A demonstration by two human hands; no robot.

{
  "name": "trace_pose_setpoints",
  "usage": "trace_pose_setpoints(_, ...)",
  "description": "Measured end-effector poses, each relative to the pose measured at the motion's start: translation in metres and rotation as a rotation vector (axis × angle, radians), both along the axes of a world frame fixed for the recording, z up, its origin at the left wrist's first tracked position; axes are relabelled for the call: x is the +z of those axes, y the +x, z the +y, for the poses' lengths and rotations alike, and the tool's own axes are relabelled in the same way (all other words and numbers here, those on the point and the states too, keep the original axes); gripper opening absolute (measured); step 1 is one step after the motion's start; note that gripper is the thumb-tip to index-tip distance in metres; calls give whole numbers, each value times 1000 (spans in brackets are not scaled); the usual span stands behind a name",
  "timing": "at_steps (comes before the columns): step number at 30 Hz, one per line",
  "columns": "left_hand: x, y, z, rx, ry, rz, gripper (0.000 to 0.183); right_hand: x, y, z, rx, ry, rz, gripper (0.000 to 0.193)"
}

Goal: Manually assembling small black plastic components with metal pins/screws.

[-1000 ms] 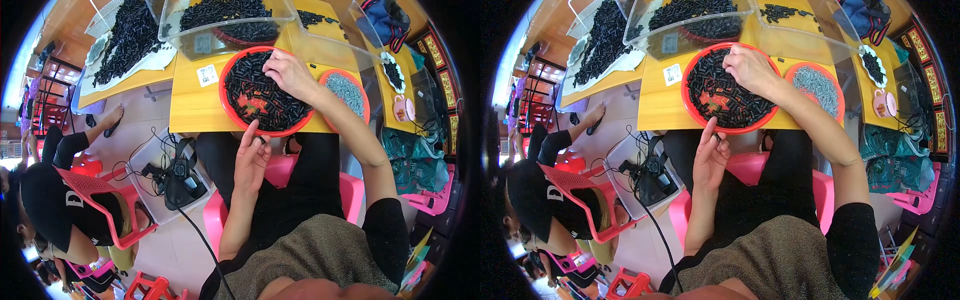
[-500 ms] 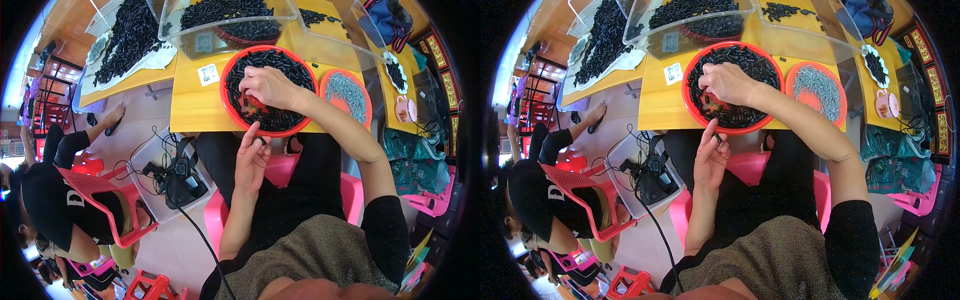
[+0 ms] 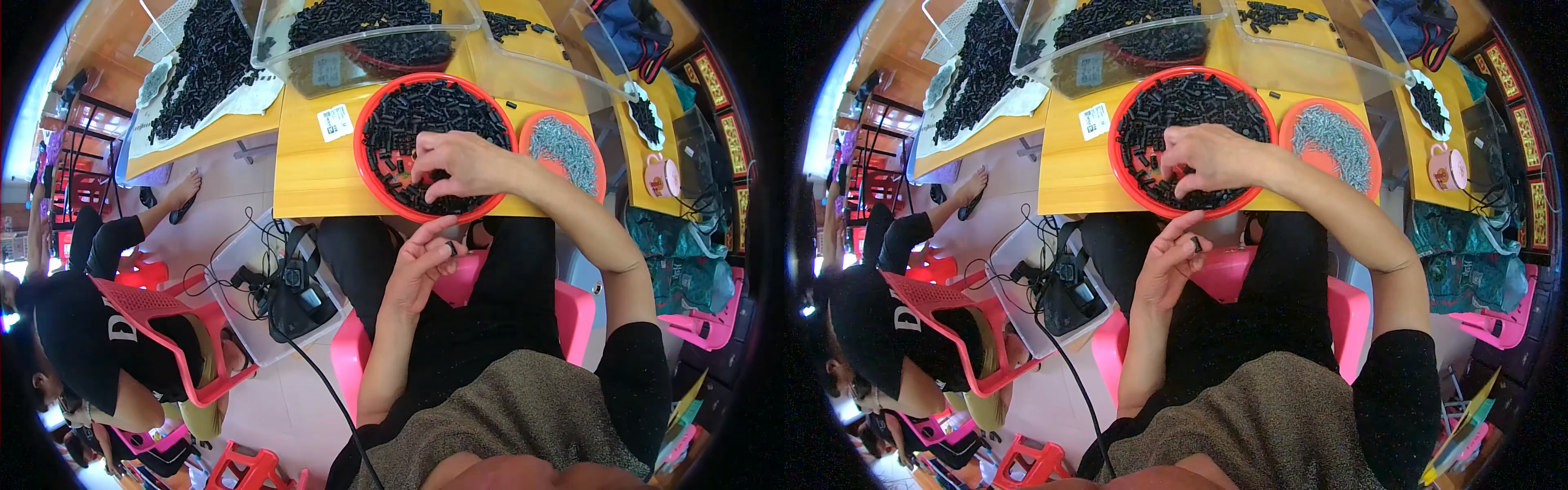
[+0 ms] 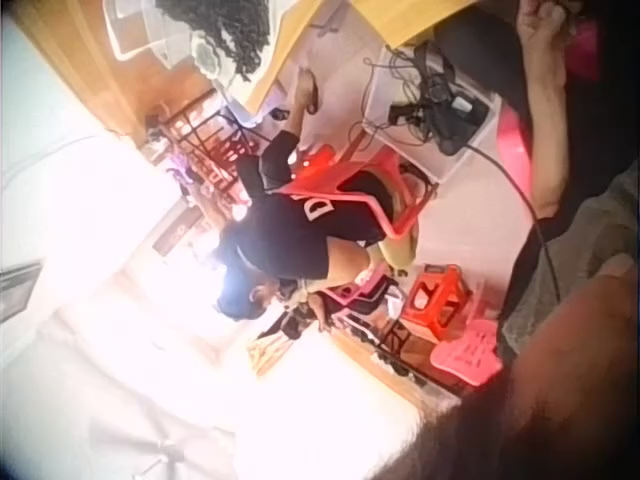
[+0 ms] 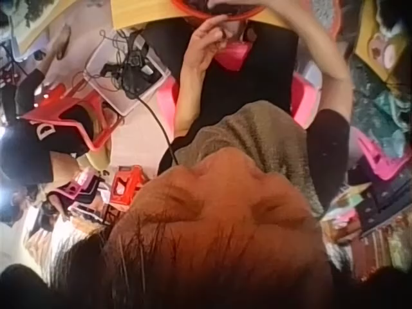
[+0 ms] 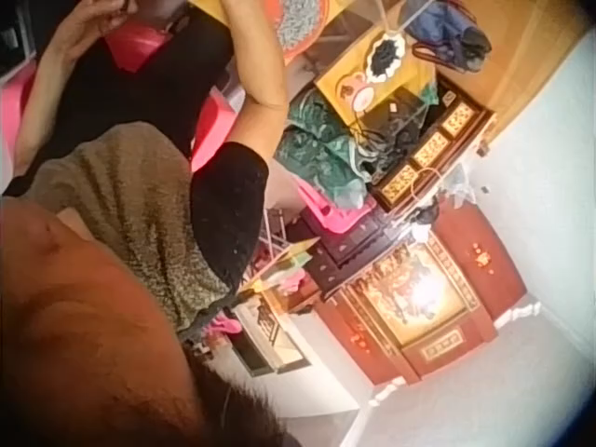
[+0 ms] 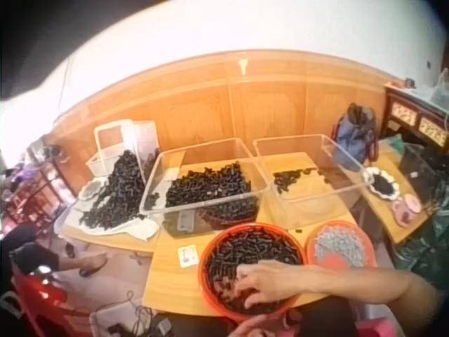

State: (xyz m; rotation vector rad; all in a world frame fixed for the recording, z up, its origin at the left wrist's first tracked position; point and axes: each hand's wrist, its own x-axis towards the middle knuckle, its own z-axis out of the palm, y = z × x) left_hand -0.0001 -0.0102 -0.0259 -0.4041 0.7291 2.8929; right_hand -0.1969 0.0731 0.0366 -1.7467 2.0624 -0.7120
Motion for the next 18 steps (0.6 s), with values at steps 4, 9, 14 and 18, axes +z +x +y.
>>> trace_pose_setpoints(4,0,-1,1,-19,-23,-13,47,-8,-16,-5,-201,-95,116,14)
trace_pose_setpoints(9,-1,0,-1,-11,-30,-20,51,-5,-28,2,-247,-173,153,5)
trace_pose_setpoints(14,-1,1,-2,-12,-21,-7,53,2,-10,8,-162,-72,85,6)
trace_pose_setpoints(18,0,0,-1,-21,-17,-9,53,-1,-3,10,-135,-17,45,6)
